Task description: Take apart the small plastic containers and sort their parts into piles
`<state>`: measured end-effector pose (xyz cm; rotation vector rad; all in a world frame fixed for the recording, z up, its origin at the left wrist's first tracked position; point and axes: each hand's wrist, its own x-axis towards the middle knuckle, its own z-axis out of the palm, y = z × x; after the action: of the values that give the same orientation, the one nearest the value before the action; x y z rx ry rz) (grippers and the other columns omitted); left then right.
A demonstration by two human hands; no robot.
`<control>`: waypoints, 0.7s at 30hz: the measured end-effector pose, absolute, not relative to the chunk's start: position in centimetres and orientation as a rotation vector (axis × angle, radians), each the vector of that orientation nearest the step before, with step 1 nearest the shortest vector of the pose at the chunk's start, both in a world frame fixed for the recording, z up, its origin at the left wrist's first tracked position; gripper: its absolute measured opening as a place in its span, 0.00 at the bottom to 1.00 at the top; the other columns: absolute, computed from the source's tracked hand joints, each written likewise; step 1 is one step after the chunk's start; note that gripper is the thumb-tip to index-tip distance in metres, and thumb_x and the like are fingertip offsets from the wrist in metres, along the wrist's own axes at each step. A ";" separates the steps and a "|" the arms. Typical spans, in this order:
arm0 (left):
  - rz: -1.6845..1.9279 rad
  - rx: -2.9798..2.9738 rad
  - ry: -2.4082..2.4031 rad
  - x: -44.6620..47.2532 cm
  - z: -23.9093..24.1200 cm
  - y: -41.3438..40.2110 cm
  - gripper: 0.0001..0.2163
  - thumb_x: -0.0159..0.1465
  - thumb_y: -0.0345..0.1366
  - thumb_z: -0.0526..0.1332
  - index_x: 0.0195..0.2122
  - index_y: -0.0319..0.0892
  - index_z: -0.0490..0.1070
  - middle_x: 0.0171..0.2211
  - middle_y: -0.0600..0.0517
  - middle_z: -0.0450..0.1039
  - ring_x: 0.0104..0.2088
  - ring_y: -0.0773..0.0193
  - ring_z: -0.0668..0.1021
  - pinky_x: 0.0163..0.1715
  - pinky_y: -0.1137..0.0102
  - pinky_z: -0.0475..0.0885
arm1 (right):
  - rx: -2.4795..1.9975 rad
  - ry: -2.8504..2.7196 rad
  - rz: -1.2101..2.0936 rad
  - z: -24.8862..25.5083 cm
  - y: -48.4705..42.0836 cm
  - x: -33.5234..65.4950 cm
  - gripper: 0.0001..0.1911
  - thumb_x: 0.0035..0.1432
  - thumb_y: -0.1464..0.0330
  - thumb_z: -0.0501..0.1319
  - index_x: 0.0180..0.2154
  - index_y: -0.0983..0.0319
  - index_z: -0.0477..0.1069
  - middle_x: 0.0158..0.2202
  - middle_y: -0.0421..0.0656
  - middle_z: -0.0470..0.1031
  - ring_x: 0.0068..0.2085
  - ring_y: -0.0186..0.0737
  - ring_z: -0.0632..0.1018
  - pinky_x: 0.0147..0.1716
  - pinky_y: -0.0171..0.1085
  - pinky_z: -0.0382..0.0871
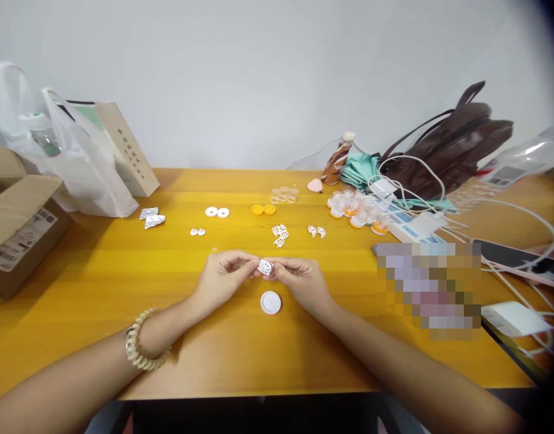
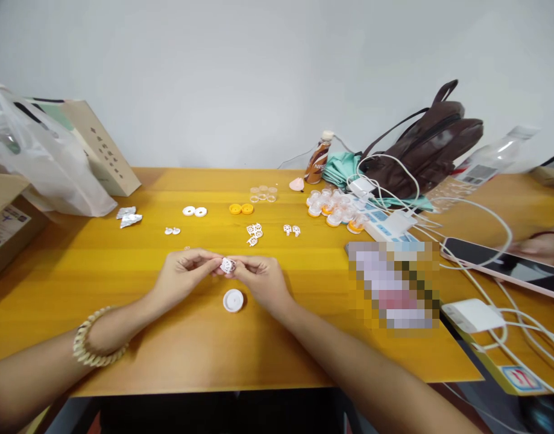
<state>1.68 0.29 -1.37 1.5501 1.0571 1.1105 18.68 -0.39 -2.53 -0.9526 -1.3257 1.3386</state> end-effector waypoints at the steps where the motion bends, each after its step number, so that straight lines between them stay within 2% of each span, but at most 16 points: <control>1: 1.107 1.545 1.053 1.7 -1.3 0.3 0.08 0.56 0.37 0.63 0.29 0.37 0.75 0.26 0.49 0.78 0.26 0.66 0.79 0.31 0.71 0.76 | -0.951 -1.319 1.344 -2.6 -0.3 18.7 0.10 0.48 0.62 0.63 0.32 0.58 0.79 0.28 0.39 0.80 0.27 0.35 0.77 0.37 0.42 0.76; 12: 1.073 1.422 1.011 1.8 -1.7 0.5 0.08 0.56 0.38 0.64 0.29 0.37 0.73 0.25 0.51 0.77 0.26 0.67 0.78 0.30 0.74 0.74 | -0.950 -1.302 1.442 -2.5 -0.1 18.4 0.10 0.45 0.63 0.67 0.29 0.62 0.73 0.26 0.39 0.77 0.28 0.32 0.77 0.34 0.35 0.71; 18: 1.081 1.769 0.979 1.4 -2.0 0.3 0.08 0.60 0.36 0.60 0.39 0.38 0.73 0.34 0.47 0.76 0.34 0.65 0.78 0.38 0.70 0.74 | -0.961 -1.220 1.544 -2.6 0.1 18.7 0.14 0.43 0.60 0.69 0.27 0.62 0.70 0.22 0.37 0.75 0.24 0.30 0.75 0.30 0.33 0.69; 21: 1.084 2.068 0.885 1.0 -1.8 0.2 0.15 0.59 0.34 0.61 0.48 0.42 0.69 0.42 0.46 0.72 0.39 0.64 0.76 0.39 0.70 0.73 | -0.945 -1.204 1.582 -2.7 0.1 18.8 0.14 0.44 0.60 0.68 0.27 0.62 0.70 0.22 0.37 0.75 0.23 0.30 0.74 0.28 0.32 0.68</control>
<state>1.04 0.25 -1.77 2.0676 0.8851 1.0840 18.83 0.09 -2.69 -0.9454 -1.2037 1.5820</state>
